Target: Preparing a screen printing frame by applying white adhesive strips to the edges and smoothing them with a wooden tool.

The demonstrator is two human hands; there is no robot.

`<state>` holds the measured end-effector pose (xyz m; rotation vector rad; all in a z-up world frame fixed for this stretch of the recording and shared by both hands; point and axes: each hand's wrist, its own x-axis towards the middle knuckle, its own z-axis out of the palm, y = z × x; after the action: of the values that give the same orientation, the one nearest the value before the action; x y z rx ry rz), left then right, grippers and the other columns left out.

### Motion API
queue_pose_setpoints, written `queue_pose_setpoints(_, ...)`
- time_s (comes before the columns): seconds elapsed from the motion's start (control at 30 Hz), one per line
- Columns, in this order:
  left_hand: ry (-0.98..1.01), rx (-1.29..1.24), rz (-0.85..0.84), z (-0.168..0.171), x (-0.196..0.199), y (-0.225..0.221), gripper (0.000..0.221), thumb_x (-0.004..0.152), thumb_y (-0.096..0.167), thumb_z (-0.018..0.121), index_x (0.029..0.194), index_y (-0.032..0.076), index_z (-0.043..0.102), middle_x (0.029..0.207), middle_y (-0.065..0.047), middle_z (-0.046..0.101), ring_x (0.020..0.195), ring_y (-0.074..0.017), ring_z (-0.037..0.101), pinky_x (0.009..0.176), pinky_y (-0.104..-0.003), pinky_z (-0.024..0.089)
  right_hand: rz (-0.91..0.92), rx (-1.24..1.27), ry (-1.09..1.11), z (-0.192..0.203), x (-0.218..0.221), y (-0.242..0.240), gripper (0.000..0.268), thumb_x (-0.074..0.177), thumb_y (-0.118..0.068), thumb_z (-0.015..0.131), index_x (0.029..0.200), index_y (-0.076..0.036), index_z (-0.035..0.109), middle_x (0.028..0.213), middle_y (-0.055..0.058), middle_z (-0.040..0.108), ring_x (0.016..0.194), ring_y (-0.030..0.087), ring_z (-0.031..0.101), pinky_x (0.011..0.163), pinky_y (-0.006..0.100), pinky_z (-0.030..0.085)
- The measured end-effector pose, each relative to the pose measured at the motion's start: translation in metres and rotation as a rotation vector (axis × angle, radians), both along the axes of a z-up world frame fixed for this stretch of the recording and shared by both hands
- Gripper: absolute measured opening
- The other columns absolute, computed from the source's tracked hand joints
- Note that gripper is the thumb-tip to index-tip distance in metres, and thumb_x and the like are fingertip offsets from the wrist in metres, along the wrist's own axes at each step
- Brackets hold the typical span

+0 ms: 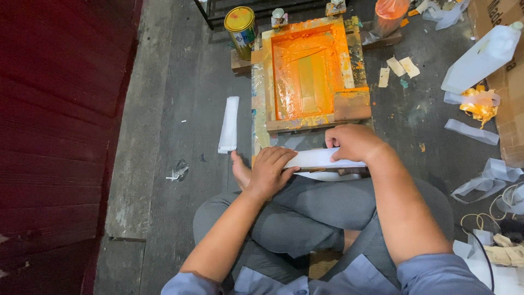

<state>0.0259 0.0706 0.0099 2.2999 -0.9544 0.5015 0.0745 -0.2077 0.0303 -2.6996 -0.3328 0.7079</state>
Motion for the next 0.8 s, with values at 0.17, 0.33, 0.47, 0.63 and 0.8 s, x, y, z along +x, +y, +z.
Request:
queue_pose_setpoints(0.17,-0.029,-0.027,0.005,-0.003,0.0,-0.002,0.042,0.084,0.025,0.085,0.122,0.015,0.072,0.111,-0.006,0.073,0.105,-0.0266,0.07,0.098,-0.045,0.051,0.005,0.005,0.02,0.017,-0.001,0.001,0.036,0.071,-0.029,0.09,0.102,-0.02,0.075,0.1,0.006,0.075,0.105,0.031,0.072,0.087,0.048,0.058)
queue_pose_setpoints(0.33,0.007,-0.058,-0.018,0.001,-0.001,-0.001,0.04,0.086,0.026,0.083,0.122,0.015,0.071,0.111,-0.006,0.073,0.105,-0.027,0.07,0.098,-0.045,0.052,0.029,0.041,0.016,0.044,-0.006,0.013,0.042,0.073,-0.03,0.089,0.111,-0.02,0.076,0.107,0.009,0.074,0.111,0.034,0.07,0.09,0.05,0.056)
queue_pose_setpoints(0.47,0.003,-0.119,-0.026,0.005,-0.001,-0.001,0.042,0.084,0.023,0.085,0.122,0.013,0.07,0.111,-0.006,0.073,0.102,-0.0275,0.07,0.094,-0.044,0.054,0.06,0.18,-0.015,0.055,-0.009,0.019,0.032,0.077,-0.03,0.087,0.105,-0.016,0.08,0.109,0.01,0.075,0.112,0.034,0.069,0.091,0.047,0.057)
queue_pose_setpoints(0.63,0.036,-0.166,-0.005,0.005,-0.002,0.0,0.043,0.084,0.021,0.085,0.123,0.012,0.07,0.113,-0.006,0.073,0.102,-0.0274,0.07,0.093,-0.043,0.054,0.039,0.271,-0.053,0.042,-0.009,0.012,0.023,0.081,-0.028,0.08,0.096,-0.01,0.08,0.099,0.013,0.078,0.105,0.035,0.072,0.088,0.048,0.058)
queue_pose_setpoints(0.8,0.441,-0.464,0.072,-0.016,0.001,0.005,0.071,0.077,0.015,0.091,0.14,0.009,0.061,0.127,-0.018,0.067,0.097,-0.0315,0.068,0.087,-0.044,0.055,-0.127,0.492,0.013,0.057,-0.011,0.013,0.018,0.086,-0.022,0.073,0.096,-0.01,0.083,0.088,0.015,0.078,0.097,0.034,0.074,0.088,0.046,0.057)
